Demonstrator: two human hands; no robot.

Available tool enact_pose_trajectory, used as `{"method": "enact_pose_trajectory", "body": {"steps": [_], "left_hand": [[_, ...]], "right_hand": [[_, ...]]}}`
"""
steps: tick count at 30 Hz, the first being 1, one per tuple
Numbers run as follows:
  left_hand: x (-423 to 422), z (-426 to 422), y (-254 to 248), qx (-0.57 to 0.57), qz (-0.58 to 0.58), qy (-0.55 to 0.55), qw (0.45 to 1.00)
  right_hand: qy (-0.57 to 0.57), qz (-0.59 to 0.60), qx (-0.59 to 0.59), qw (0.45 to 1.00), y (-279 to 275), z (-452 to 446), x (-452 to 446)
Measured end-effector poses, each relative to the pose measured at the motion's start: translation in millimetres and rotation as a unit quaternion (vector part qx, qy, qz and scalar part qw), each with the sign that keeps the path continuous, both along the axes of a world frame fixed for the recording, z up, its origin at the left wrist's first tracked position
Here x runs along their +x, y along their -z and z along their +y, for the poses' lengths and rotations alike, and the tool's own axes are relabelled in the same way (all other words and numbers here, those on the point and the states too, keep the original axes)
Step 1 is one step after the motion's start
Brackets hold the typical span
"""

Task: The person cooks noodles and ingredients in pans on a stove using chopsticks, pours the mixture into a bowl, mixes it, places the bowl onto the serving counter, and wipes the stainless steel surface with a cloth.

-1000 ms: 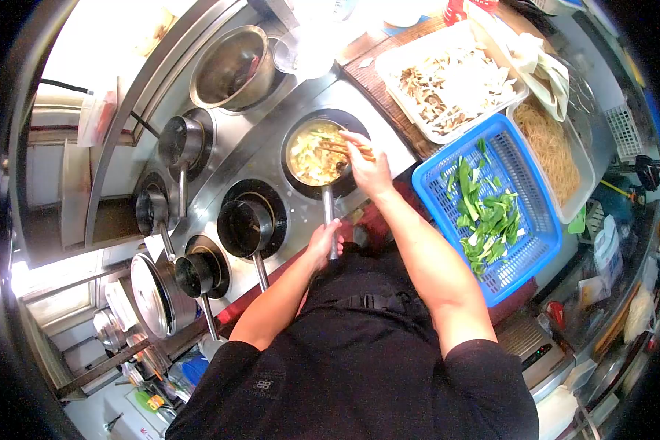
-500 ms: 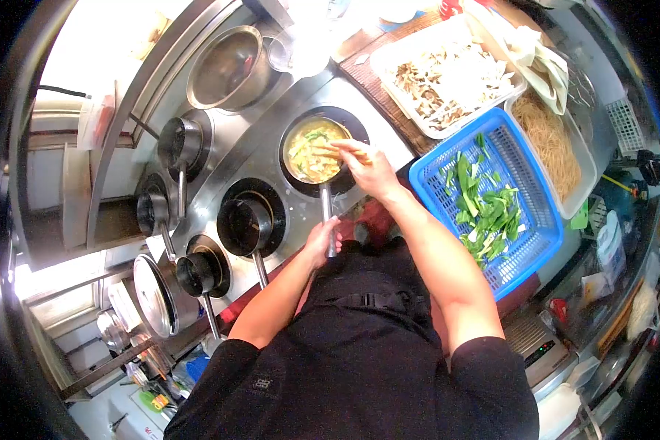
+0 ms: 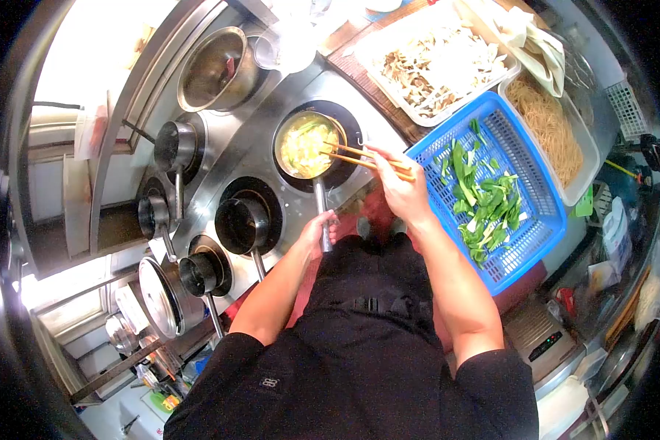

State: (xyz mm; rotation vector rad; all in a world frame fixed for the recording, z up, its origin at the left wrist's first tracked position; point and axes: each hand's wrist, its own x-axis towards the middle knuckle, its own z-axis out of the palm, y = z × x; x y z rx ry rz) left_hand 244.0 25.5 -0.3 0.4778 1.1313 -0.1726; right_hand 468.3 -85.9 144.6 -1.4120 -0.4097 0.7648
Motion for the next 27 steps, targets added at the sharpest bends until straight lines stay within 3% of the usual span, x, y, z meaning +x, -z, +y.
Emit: {"method": "enact_pose_trajectory", "body": {"steps": [3,5,9,18,23,27], "left_hand": [[-4,-5,5,0.043,0.003,-0.009,0.999],[-6,-12,-9,0.077,0.034,0.0,0.996],[-14,-17,-17,0.102,0.066,0.035,0.992],[-29,10,-18,0.095,0.062,0.088,0.99],[-13,36,-2,0.097,0.024,0.077,0.992],[-34,24,-10,0.079,0.065,0.099,0.99]], "right_hand": [[0.018,0.062,0.025,0.998,-5,-32,-10],[0.049,0.176,0.028,0.983,-9,-62,-23],[0.084,0.247,0.0,0.965,17,-110,-58],[0.246,0.264,-0.032,0.932,58,-169,-116],[0.266,0.194,-0.079,0.941,112,-143,-134],[0.276,0.195,-0.139,0.931,148,-151,-154]]}}
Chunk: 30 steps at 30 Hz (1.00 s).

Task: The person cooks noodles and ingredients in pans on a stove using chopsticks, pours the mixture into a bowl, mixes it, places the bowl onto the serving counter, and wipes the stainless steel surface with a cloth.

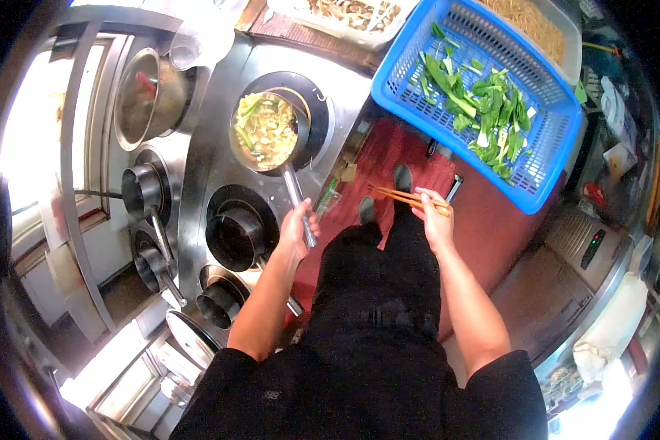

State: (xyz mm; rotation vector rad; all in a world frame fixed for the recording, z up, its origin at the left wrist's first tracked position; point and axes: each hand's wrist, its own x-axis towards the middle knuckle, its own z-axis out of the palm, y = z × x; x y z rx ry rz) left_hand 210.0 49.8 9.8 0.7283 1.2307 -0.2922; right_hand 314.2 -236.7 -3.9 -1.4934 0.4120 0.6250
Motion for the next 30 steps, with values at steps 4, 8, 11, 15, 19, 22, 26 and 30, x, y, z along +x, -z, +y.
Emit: {"method": "enact_pose_trajectory", "body": {"steps": [4,8,11,15,19,22,26,30], "left_hand": [[6,8,5,-0.014,-0.013,0.001,1.0],[6,11,7,-0.005,-0.011,-0.005,1.0],[-3,2,4,-0.024,0.002,0.006,1.0],[10,14,12,-0.036,-0.009,-0.022,0.999],[-1,9,14,-0.072,-0.012,-0.018,0.997],[0,8,10,-0.09,-0.005,-0.036,0.995],[13,9,10,-0.078,-0.022,-0.054,0.995],[9,6,11,-0.094,-0.04,-0.06,0.993]], "right_hand": [[0.005,0.006,-0.004,1.0,50,18,-13],[-0.017,-0.01,-0.024,1.0,86,47,7],[-0.011,0.011,-0.018,1.0,110,51,0],[-0.114,-0.003,-0.137,0.984,133,68,14],[-0.16,-0.019,-0.161,0.974,164,94,37],[-0.112,0.041,-0.059,0.991,183,106,37],[-0.005,0.193,0.095,0.977,190,133,64],[0.027,0.211,0.099,0.972,211,159,81]]}}
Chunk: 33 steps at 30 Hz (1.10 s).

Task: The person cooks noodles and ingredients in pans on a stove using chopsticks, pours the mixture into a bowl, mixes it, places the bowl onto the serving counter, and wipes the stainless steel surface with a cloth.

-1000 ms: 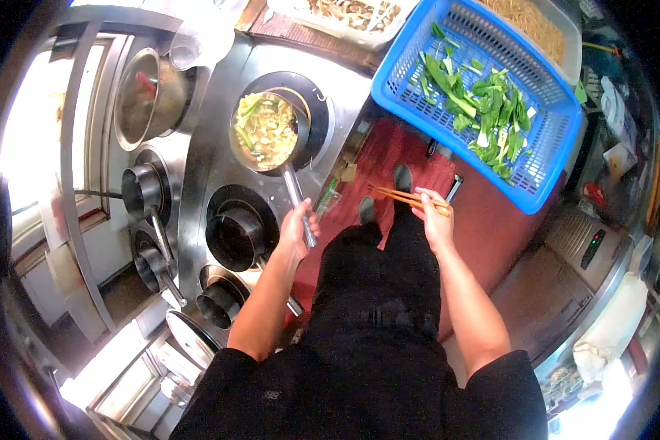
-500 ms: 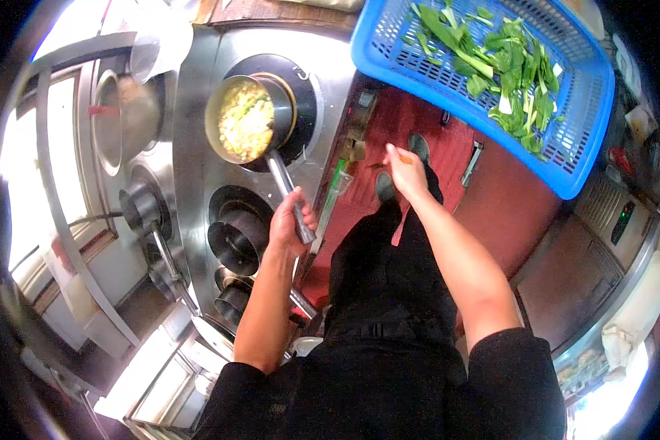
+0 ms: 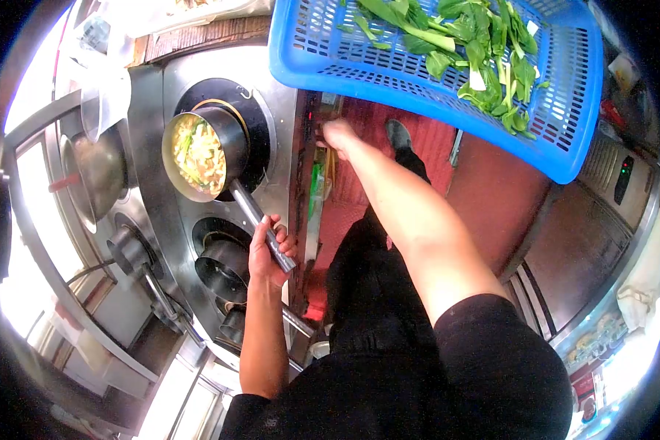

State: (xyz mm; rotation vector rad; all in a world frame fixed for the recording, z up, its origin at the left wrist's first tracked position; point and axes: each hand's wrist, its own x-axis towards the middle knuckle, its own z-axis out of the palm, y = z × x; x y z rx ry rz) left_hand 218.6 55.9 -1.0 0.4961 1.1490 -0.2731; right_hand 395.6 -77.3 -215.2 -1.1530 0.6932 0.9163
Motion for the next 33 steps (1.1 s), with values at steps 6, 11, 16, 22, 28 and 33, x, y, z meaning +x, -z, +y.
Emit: {"method": "enact_pose_trajectory", "body": {"steps": [6,11,16,22,28,33], "left_hand": [[1,1,3,-0.02,-0.02,-0.015,0.999],[-1,3,4,-0.038,-0.026,-0.006,0.999],[-1,4,4,-0.045,-0.027,-0.009,0.999],[-2,9,5,-0.073,-0.05,0.002,0.996],[-6,13,9,-0.069,-0.083,-0.027,0.994],[-5,14,17,-0.104,-0.138,-0.062,0.983]], "right_hand": [[-0.004,-0.011,-0.001,1.0,26,20,18],[0.014,-0.01,0.008,1.0,8,15,21],[-0.019,-0.006,-0.032,0.999,31,16,16],[-0.248,-0.195,-0.118,0.942,54,21,31],[-0.286,-0.233,-0.31,0.876,-6,-30,26],[-0.152,-0.272,-0.307,0.899,-87,-137,-62]]}}
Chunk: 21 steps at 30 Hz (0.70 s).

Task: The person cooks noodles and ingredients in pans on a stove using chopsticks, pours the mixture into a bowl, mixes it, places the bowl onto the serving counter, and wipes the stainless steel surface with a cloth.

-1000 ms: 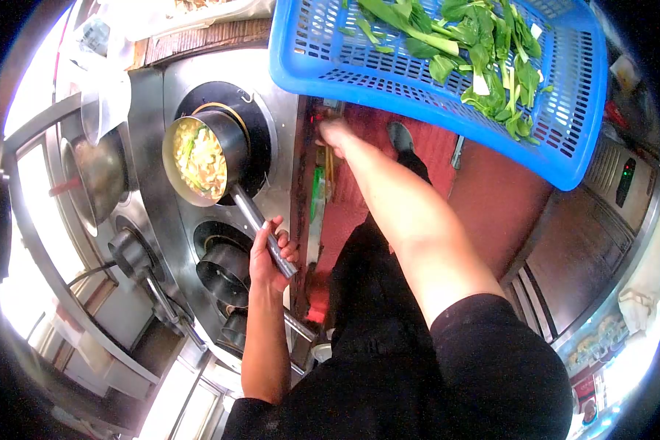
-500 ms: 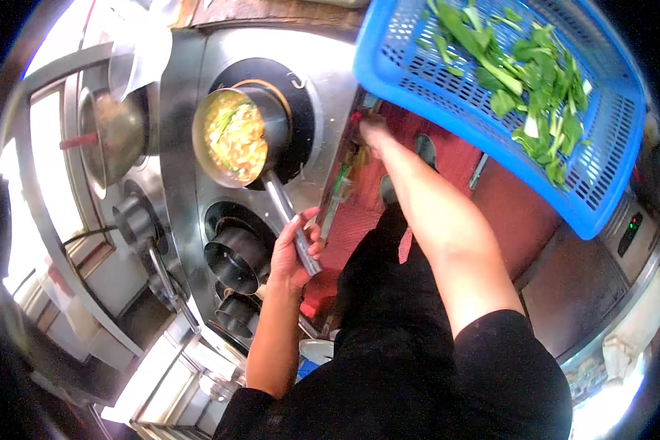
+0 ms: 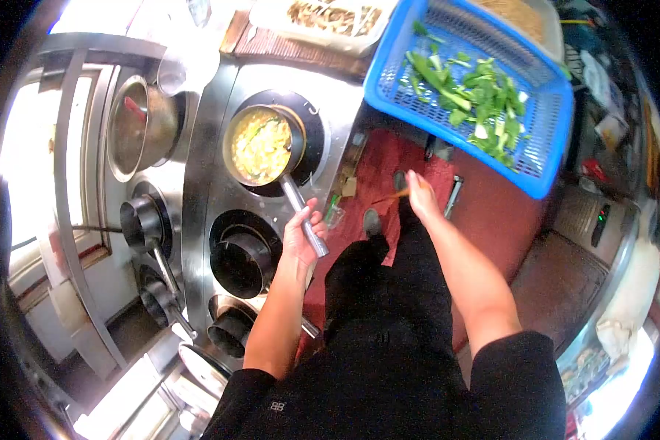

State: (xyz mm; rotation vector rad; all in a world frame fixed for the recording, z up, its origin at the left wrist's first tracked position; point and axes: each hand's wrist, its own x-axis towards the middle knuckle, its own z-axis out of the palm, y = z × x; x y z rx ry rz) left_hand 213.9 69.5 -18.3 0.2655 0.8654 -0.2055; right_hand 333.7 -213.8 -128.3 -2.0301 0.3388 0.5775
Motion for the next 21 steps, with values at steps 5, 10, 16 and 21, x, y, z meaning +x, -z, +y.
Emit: {"method": "enact_pose_trajectory", "body": {"steps": [5,10,16,21], "left_hand": [[3,1,1,0.011,0.01,0.024,1.0],[-5,3,-30,0.099,0.042,0.058,0.993],[-59,-45,-81,0.143,0.061,0.141,0.978],[-123,-138,-115,0.162,0.029,0.237,0.957]], "right_hand": [[0.259,0.101,0.132,0.951,-95,-93,-122],[0.337,0.153,0.208,0.905,-138,-129,-208],[0.376,0.078,0.297,0.874,-156,-161,-240],[0.36,0.007,0.365,0.858,-187,-238,-281]]}}
